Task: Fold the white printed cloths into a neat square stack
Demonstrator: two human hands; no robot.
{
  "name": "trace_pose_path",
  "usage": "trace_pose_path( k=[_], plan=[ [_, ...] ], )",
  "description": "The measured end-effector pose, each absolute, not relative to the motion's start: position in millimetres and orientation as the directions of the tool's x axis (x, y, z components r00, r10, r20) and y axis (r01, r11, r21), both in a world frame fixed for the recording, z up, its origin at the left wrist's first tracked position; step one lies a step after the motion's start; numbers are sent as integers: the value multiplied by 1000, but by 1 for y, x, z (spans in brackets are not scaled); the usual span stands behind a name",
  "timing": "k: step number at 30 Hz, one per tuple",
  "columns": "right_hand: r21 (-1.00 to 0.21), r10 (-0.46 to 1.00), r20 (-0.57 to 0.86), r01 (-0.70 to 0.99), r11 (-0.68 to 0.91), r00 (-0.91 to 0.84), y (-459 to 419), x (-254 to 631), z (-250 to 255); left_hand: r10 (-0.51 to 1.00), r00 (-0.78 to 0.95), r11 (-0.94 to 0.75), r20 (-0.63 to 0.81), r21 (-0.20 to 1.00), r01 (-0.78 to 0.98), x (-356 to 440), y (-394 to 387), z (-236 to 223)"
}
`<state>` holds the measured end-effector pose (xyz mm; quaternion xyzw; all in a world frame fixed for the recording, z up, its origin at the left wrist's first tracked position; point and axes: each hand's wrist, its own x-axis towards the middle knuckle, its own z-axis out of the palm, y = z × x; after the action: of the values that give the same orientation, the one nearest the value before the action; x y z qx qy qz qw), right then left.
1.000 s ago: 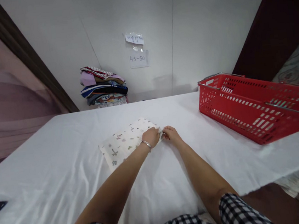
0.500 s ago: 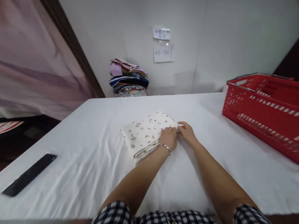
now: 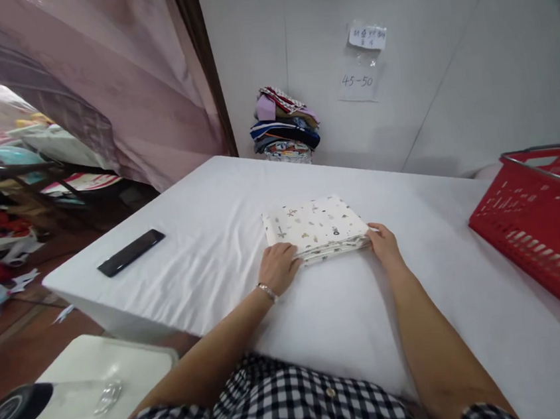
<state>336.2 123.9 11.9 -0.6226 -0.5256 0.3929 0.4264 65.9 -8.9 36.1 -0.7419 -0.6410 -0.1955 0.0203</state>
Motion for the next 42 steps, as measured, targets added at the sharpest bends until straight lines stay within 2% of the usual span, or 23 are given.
trace_pose_path(
  k=[6, 9, 14, 19, 23, 25, 30, 36, 39, 42],
  plan=[
    [-946, 988, -5, 321, -55, 156, 123, 335, 12, 947, -85, -11, 309, 298, 955, 44, -31, 33],
    [-917, 983, 71, 400, -2, 167, 123, 336, 11, 940, -135, 26, 314, 328, 944, 54, -25, 35],
    [-839, 973, 152, 543, 36, 171, 122, 336, 15, 944, -246, 148, 217, 390, 909, 62, -14, 42],
    [-873, 979, 165, 480, 88, 121, 117, 327, 22, 924, -271, 144, 269, 412, 900, 50, -17, 49],
    [-790, 988, 130, 611, 53, 82, 113, 323, 22, 954, -229, 145, 193, 371, 917, 45, -22, 43],
    [-782, 987, 130, 621, 46, 90, 113, 324, 22, 964, -208, 135, 167, 367, 921, 46, -23, 39],
    [-843, 979, 139, 537, 37, 150, 116, 328, 20, 958, -204, 119, 203, 366, 923, 49, -24, 38],
    [-941, 977, 134, 331, 72, 167, 120, 328, 16, 953, -200, 89, 227, 420, 903, 48, -22, 38],
    [-951, 979, 103, 306, 45, 178, 122, 329, 16, 958, -175, 62, 227, 431, 900, 47, -22, 36],
    [-983, 983, 53, 181, 21, 175, 122, 328, 21, 960, -181, 80, 213, 409, 909, 46, -23, 36]
  ],
)
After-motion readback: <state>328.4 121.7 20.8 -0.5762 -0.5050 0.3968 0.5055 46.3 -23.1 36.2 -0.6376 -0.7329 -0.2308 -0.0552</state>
